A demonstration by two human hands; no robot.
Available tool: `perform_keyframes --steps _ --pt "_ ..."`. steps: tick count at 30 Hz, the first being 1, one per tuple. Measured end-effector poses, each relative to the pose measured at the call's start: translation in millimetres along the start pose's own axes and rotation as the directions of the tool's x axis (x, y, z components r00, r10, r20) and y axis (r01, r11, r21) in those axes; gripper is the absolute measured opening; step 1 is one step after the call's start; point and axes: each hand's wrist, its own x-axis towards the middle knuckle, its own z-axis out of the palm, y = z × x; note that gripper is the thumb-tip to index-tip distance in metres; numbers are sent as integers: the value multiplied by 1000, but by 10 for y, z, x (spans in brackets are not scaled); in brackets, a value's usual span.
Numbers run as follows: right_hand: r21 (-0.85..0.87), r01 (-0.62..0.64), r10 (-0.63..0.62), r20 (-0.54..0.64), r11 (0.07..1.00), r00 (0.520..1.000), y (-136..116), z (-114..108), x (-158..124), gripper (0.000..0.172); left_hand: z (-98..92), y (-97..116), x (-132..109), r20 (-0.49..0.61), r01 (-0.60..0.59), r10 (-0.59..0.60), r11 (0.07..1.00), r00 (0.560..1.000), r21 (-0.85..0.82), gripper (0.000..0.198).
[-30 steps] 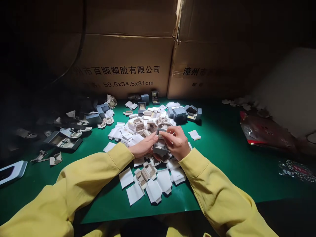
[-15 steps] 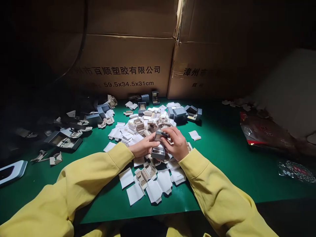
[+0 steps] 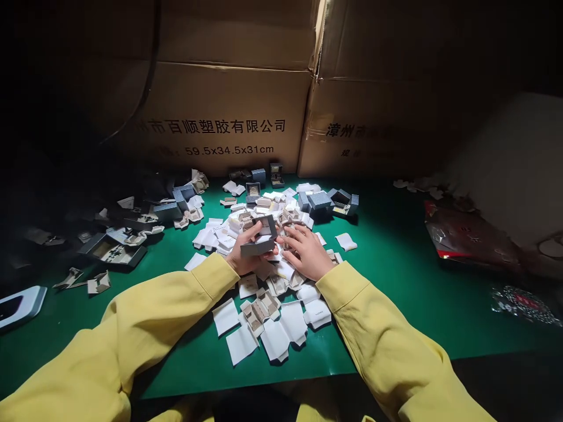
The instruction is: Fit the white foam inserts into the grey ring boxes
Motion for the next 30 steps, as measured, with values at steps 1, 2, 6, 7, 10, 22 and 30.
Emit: perform_keyframes --steps 1,2,6,7,10,22,30 --pt "-12 -4 4 9 1000 1000 2 5 -5 30 -7 2 3 -1 3 -3 1000 1000 -10 37" --pt "-16 -12 12 4 1000 1000 2 6 -8 30 -13 2 6 1 8 -8 1000 1000 -13 37" --pt "24 -61 62 -47 998 997 -6 -16 -9 30 -21 -1 16 28 15 -15 1000 999 5 39" --pt "40 -68 70 -65 997 995 -12 -24 -6 30 -20 -2 17 35 19 -19 1000 999 10 39" --pt "111 -49 64 -136 993 989 -48 -55 3 30 -16 -2 13 48 31 -32 999 998 25 38" --pt "667 -146 440 -296 731 848 -42 -155 14 42 -36 -44 28 108 32 -38 998 993 53 38" --pt "954 -196 606 20 226 795 -91 -143 36 48 -40 -107 22 159 79 -89 994 983 70 38"
